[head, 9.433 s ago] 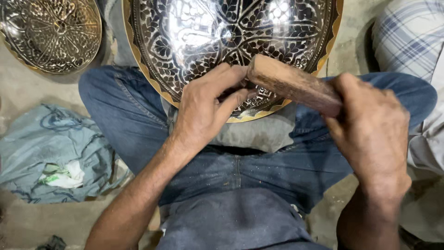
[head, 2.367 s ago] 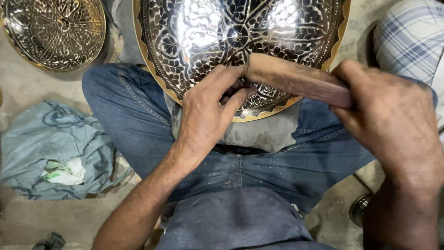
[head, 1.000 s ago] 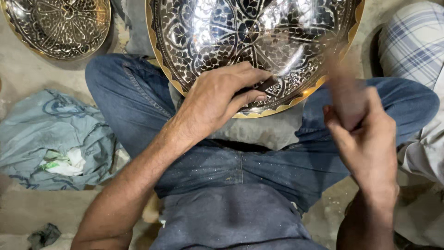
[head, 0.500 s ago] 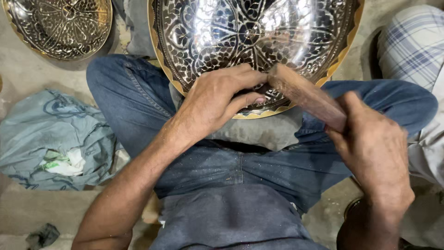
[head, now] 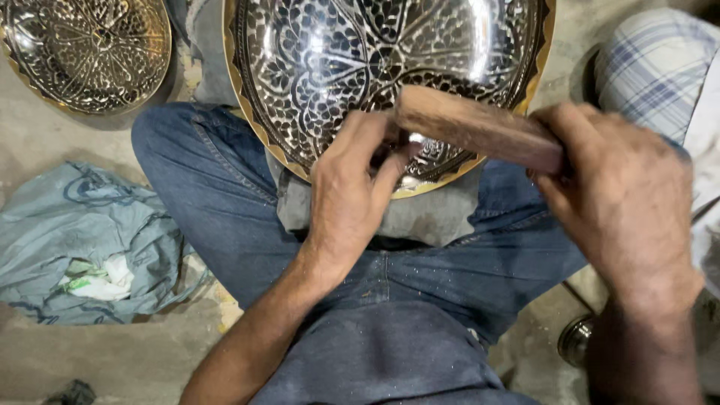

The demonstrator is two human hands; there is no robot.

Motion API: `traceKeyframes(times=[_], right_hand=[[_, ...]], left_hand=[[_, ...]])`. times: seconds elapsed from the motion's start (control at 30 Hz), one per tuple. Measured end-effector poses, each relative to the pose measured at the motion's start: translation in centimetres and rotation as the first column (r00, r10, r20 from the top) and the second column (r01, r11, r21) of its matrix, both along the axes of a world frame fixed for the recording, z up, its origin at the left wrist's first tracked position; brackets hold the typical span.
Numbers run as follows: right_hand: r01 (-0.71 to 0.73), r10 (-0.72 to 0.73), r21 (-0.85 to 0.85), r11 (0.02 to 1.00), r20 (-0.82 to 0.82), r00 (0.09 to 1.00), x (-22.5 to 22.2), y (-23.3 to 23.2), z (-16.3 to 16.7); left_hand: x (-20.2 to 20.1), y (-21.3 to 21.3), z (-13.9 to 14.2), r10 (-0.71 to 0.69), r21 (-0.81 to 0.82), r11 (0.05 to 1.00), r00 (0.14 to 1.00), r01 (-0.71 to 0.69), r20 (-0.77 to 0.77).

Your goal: The person is engraving a decorative pattern on a large metal plate using a chisel and a wooden mallet. They hold the plate steady with one hand while striking the chisel with the mallet to create intricate designs.

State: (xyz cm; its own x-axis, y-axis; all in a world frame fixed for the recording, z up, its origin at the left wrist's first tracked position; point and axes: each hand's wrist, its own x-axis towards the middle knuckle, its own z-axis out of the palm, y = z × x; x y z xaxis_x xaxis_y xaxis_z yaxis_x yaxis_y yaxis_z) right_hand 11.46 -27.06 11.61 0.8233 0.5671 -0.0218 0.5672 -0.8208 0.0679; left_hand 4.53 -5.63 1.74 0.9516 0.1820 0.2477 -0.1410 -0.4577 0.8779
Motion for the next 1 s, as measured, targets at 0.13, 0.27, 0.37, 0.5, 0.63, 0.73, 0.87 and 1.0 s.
traceKeyframes(times=[0.13, 0.27, 0.37, 0.5, 0.63, 0.73, 0.87, 1.0], right_hand=[[-0.017, 0.022, -0.127, 0.992, 0.046, 0.999, 0.9, -0.2, 0.0], [-0.014, 0.018, -0.300, 0.954, 0.013, 1.000, 2.0, -1.1, 0.3], [-0.022, 0.027, 0.090, 0.996, -0.055, 0.998, 2.6, -1.5, 0.2], [0.065, -0.031, 0.227, 0.972, -0.153, 0.988, 3.1, -1.3, 0.0], [-0.012, -0.014, -0.223, 0.975, -0.116, 0.993, 3.2, -1.0, 0.4], [0.010, -0.016, -0.056, 0.998, -0.104, 0.994, 3.2, -0.8, 0.5], [-0.019, 0.014, -0.098, 0.995, -0.049, 0.999, 3.1, -0.7, 0.4], [-0.130, 0.147, -0.302, 0.945, 0.034, 0.989, 2.9, -0.7, 0.3]], left_hand=[[0.1, 0.0, 0.1, -0.005, -0.105, 0.994, 0.997, -0.002, -0.072], [0.1, -0.1, 0.2, 0.003, -0.062, 0.998, 1.000, -0.005, -0.031], [0.0, -0.1, 0.1, 0.019, -0.030, 0.999, 0.999, -0.021, -0.042], [0.0, -0.1, 0.0, 0.017, -0.052, 0.998, 0.998, -0.021, -0.063], [-0.1, 0.1, 0.2, 0.010, -0.045, 0.999, 1.000, -0.011, -0.017], [-0.1, 0.1, 0.4, 0.011, -0.067, 0.998, 0.999, -0.014, -0.043], [0.0, 0.1, 0.5, 0.003, -0.081, 0.997, 0.997, -0.009, -0.073], [-0.1, 0.1, 0.7, 0.015, -0.067, 0.998, 0.998, -0.020, -0.062]])
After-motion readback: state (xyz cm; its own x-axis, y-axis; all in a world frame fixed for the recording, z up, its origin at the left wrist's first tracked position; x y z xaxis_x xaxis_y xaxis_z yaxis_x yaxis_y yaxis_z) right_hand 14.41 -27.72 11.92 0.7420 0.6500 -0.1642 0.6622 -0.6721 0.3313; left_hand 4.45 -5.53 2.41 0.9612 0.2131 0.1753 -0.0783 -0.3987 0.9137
